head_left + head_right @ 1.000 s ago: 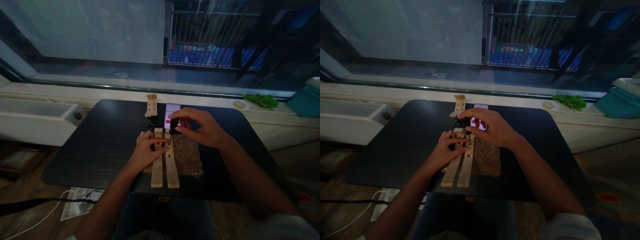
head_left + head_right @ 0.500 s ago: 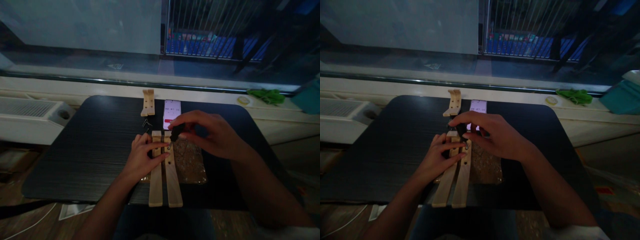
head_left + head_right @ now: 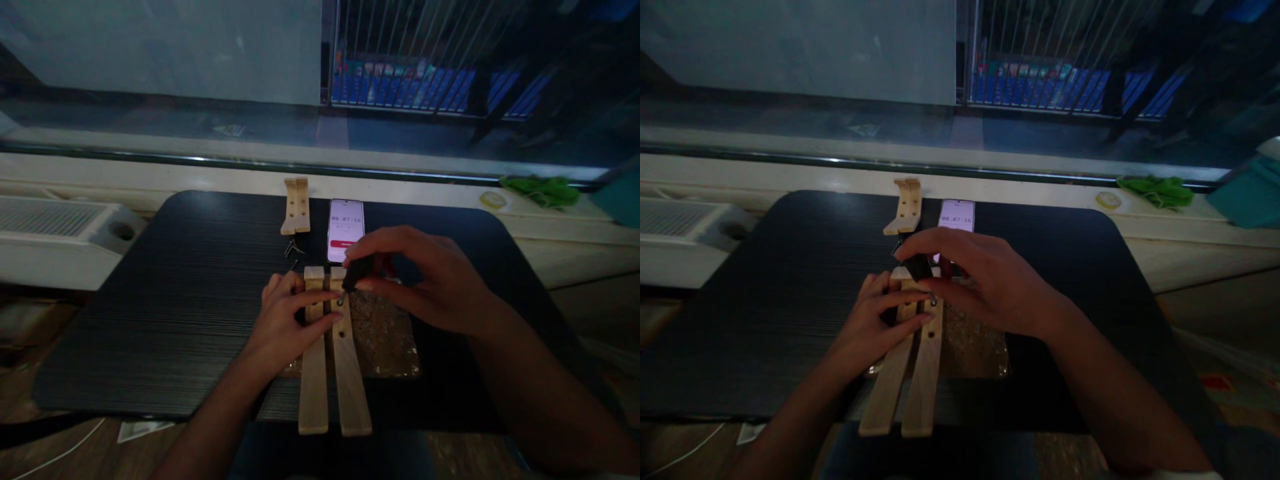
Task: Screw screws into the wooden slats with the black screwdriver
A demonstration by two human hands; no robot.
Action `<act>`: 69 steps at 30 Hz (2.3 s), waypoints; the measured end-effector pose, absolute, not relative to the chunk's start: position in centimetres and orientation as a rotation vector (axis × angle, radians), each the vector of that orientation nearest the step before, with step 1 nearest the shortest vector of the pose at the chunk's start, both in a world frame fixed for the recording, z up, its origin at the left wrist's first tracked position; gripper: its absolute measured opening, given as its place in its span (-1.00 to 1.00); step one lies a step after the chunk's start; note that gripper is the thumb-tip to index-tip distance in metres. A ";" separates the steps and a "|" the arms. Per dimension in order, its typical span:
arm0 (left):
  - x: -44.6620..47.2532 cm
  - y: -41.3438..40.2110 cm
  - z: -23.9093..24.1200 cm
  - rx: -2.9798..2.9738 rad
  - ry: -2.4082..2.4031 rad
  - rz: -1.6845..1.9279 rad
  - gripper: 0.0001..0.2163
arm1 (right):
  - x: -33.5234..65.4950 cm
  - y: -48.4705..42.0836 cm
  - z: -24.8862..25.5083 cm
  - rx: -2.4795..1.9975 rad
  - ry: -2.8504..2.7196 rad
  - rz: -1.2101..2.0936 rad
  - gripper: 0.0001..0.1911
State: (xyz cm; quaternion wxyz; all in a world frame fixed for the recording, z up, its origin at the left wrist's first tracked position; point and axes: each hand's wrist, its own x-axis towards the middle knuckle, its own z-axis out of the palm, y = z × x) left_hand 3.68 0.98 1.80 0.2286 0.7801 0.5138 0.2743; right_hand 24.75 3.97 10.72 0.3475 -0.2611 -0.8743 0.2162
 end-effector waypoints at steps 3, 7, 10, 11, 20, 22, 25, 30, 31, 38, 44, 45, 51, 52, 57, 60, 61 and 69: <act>3.6 1.0 1.7 2.157 1.407 0.771 -0.75 | 24.8 4.0 10.8 -0.700 -2.264 0.546 -0.77; 3.6 1.0 1.7 2.152 1.410 0.771 -0.75 | 24.8 4.0 10.8 -0.716 -2.263 0.527 -0.77; 3.7 1.0 1.8 2.156 1.422 0.769 -0.75 | 24.8 4.0 10.7 -0.741 -2.254 0.517 -0.77; 3.7 1.0 1.8 2.160 1.423 0.771 -0.75 | 24.8 4.0 10.6 -0.748 -2.246 0.515 -0.76; 3.7 0.9 1.6 2.199 1.410 0.806 -0.75 | 24.9 4.1 10.2 -0.770 -2.200 0.427 -0.69; 3.7 0.9 1.6 2.207 1.402 0.820 -0.75 | 24.9 4.1 10.1 -0.763 -2.185 0.440 -0.69; 3.6 0.9 1.5 2.215 1.401 0.833 -0.76 | 24.8 4.1 9.8 -0.744 -2.160 0.479 -0.68; 3.5 0.8 1.5 2.213 1.396 0.832 -0.76 | 24.7 4.1 9.5 -0.720 -2.106 0.539 -0.67; 3.5 0.7 1.5 2.211 1.394 0.828 -0.76 | 24.7 4.1 9.5 -0.721 -2.097 0.550 -0.67; 3.4 0.6 1.5 2.241 1.393 0.847 -0.76 | 24.7 4.1 9.4 -0.702 -2.094 0.574 -0.69; 3.4 0.6 1.5 2.246 1.402 0.826 -0.77 | 24.7 3.9 9.6 -0.724 -2.124 0.567 -0.66; 3.4 0.6 1.6 2.241 1.404 0.818 -0.77 | 24.7 3.8 9.6 -0.732 -2.127 0.565 -0.65; 3.4 0.6 1.6 2.210 1.414 0.787 -0.76 | 24.6 3.9 9.6 -0.711 -2.126 0.496 -0.62; 3.4 0.6 1.5 2.208 1.413 0.792 -0.75 | 24.6 4.0 9.6 -0.683 -2.130 0.489 -0.63; 3.5 0.8 1.4 2.226 1.405 0.805 -0.75 | 24.3 4.1 9.5 -0.645 -2.141 0.482 -0.73; 3.7 0.9 1.6 2.203 1.423 0.772 -0.76 | 24.5 4.1 9.7 -0.655 -2.155 0.457 -0.71; 3.7 1.0 1.6 2.189 1.428 0.758 -0.75 | 24.6 4.1 9.8 -0.657 -2.178 0.454 -0.70; 3.9 1.3 1.9 2.155 1.452 0.709 -0.74 | 25.4 4.8 9.8 -0.619 -2.263 0.497 -0.67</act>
